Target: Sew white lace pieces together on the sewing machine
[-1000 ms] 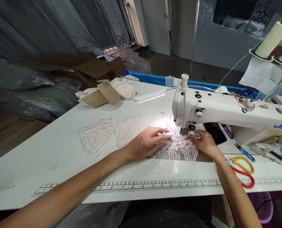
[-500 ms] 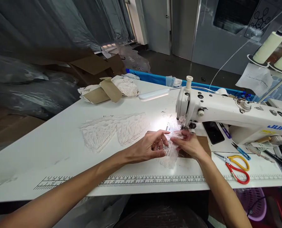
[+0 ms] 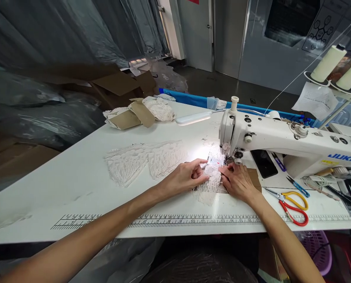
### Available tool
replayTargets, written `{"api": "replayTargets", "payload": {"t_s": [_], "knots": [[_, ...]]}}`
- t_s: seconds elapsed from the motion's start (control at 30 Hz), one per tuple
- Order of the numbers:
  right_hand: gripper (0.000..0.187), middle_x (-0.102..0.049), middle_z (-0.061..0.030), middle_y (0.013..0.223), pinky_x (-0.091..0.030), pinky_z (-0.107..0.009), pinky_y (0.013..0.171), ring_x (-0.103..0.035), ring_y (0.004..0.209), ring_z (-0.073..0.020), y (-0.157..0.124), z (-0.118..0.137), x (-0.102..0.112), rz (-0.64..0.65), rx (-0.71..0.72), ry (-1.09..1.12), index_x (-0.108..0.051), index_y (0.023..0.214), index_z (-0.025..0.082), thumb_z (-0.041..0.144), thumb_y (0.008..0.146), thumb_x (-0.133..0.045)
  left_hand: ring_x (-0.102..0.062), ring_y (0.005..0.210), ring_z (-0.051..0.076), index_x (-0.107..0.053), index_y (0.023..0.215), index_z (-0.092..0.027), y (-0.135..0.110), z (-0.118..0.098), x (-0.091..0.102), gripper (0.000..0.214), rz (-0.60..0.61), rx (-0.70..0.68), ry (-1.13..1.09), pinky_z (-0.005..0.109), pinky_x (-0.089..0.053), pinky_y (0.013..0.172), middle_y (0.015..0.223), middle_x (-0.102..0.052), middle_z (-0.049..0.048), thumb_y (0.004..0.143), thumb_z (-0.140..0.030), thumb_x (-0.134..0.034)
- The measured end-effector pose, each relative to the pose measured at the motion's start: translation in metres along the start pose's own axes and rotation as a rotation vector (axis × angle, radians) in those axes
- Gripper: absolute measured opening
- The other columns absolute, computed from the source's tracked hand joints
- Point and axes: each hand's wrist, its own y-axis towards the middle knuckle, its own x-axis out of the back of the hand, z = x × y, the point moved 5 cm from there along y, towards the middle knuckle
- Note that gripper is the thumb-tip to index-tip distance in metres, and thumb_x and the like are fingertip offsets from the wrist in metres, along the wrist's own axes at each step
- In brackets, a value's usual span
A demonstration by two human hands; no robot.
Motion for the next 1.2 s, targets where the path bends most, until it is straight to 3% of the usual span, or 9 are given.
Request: {"api": "replayTargets", "payload": {"t_s": [0.27, 0.4, 0.53, 0.73, 0.9, 1.07, 1.2], "knots": [[0.040, -0.056, -0.0105, 0.113, -0.046, -0.041, 0.091, -0.050, 0.100, -0.0253, -0.002, -0.005, -0.005, 0.023, -0.050, 0.036, -0.055, 0.138, 0.030, 0.031, 0.100, -0.044, -0.058, 0.054, 0.014, -0.055, 0.118, -0.013, -0.001, 0.007, -0.001, 0.046, 0.052, 0.059, -0.061, 0.025, -0.046, 0.053, 0.063, -0.060, -0.0046, 0.082, -0.042, -0.058], [0.041, -0.054, -0.0116, 0.116, -0.045, -0.045, 0.091, -0.048, 0.100, -0.0269, -0.002, 0.000, -0.006, 0.056, -0.053, 0.017, -0.053, 0.139, 0.030, 0.034, 0.101, -0.041, -0.057, 0.056, 0.014, -0.057, 0.117, -0.012, -0.001, 0.007, 0.001, 0.043, 0.051, 0.067, 0.037, 0.026, -0.044, 0.054, 0.063, -0.058, -0.0044, 0.082, -0.036, -0.052], [0.039, -0.053, -0.0118, 0.114, -0.044, -0.045, 0.088, -0.046, 0.099, -0.0275, -0.003, 0.006, -0.007, 0.063, -0.036, -0.031, -0.054, 0.136, 0.030, 0.033, 0.100, -0.040, -0.055, 0.056, 0.014, -0.059, 0.113, -0.015, 0.000, 0.006, 0.001, 0.039, 0.099, 0.042, 0.113, 0.024, -0.043, 0.055, 0.060, -0.055, -0.0060, 0.079, -0.031, -0.051], [0.033, -0.055, -0.0113, 0.113, -0.044, -0.041, 0.086, -0.047, 0.103, -0.0273, -0.013, 0.010, -0.006, -0.025, -0.036, 0.014, -0.060, 0.126, 0.025, 0.029, 0.099, -0.041, -0.056, 0.057, 0.013, -0.059, 0.115, -0.015, 0.000, 0.003, 0.000, 0.042, 0.211, 0.037, 0.041, 0.024, -0.044, 0.057, 0.064, -0.062, -0.0050, 0.079, -0.036, -0.056], [0.041, -0.055, -0.0124, 0.113, -0.045, -0.041, 0.086, -0.049, 0.102, -0.0266, -0.015, 0.007, -0.006, -0.084, -0.038, 0.052, -0.053, 0.138, 0.024, 0.029, 0.099, -0.040, -0.057, 0.059, 0.014, -0.057, 0.120, -0.016, -0.002, 0.007, 0.001, 0.047, 0.184, 0.064, 0.024, 0.025, -0.044, 0.059, 0.066, -0.064, -0.0049, 0.079, -0.038, -0.061], [0.040, -0.053, -0.0122, 0.114, -0.045, -0.043, 0.084, -0.048, 0.100, -0.0278, -0.008, 0.012, -0.008, 0.009, -0.046, -0.025, -0.054, 0.138, 0.030, 0.035, 0.099, -0.045, -0.058, 0.062, 0.015, -0.059, 0.120, -0.014, -0.002, 0.006, 0.004, 0.052, 0.130, 0.067, 0.086, 0.026, -0.045, 0.060, 0.074, -0.065, -0.0015, 0.077, -0.042, -0.067], [0.040, -0.052, -0.0114, 0.110, -0.044, -0.042, 0.083, -0.047, 0.098, -0.0276, -0.005, 0.013, -0.009, 0.031, -0.063, -0.047, -0.055, 0.137, 0.032, 0.038, 0.098, -0.047, -0.056, 0.059, 0.015, -0.061, 0.115, -0.011, -0.002, 0.007, 0.006, 0.040, 0.073, 0.103, 0.127, 0.027, -0.044, 0.059, 0.069, -0.060, -0.0014, 0.086, -0.037, -0.053]]}}
